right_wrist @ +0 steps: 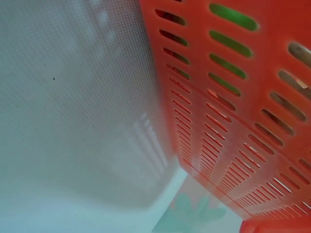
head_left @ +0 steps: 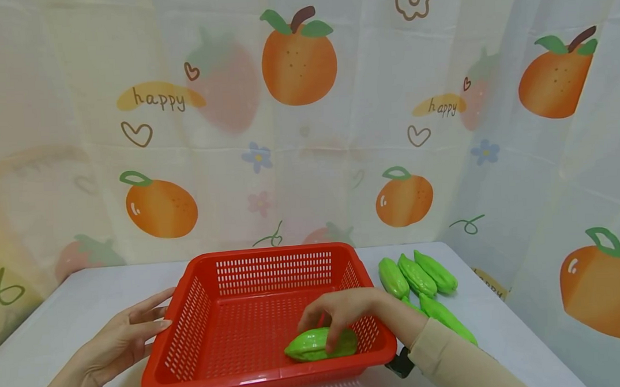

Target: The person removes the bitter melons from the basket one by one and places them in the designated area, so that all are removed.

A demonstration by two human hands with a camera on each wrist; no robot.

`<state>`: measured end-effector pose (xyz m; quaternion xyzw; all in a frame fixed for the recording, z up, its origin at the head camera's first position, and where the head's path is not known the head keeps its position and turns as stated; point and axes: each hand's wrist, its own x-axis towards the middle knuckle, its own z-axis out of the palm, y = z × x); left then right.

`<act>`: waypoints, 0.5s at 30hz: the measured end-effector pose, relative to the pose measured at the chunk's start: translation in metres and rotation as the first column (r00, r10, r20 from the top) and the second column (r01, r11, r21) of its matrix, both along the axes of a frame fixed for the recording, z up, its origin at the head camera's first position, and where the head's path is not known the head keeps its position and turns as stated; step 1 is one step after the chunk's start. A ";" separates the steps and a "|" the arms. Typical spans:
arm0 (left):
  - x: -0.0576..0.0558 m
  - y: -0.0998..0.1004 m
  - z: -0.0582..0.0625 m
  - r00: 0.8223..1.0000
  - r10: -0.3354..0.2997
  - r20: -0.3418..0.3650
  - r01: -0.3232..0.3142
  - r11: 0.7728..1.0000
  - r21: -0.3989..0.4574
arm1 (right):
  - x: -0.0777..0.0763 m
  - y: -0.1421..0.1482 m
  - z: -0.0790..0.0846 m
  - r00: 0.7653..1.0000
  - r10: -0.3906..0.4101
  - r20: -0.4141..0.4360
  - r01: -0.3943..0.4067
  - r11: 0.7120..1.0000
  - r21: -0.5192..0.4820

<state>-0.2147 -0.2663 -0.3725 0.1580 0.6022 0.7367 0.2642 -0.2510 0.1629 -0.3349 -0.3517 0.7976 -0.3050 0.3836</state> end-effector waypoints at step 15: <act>0.000 0.000 0.001 1.000 0.005 0.007 -0.005 1.000 -0.015 | 0.000 0.001 -0.001 1.000 -0.003 -0.006 0.003 1.000 -0.022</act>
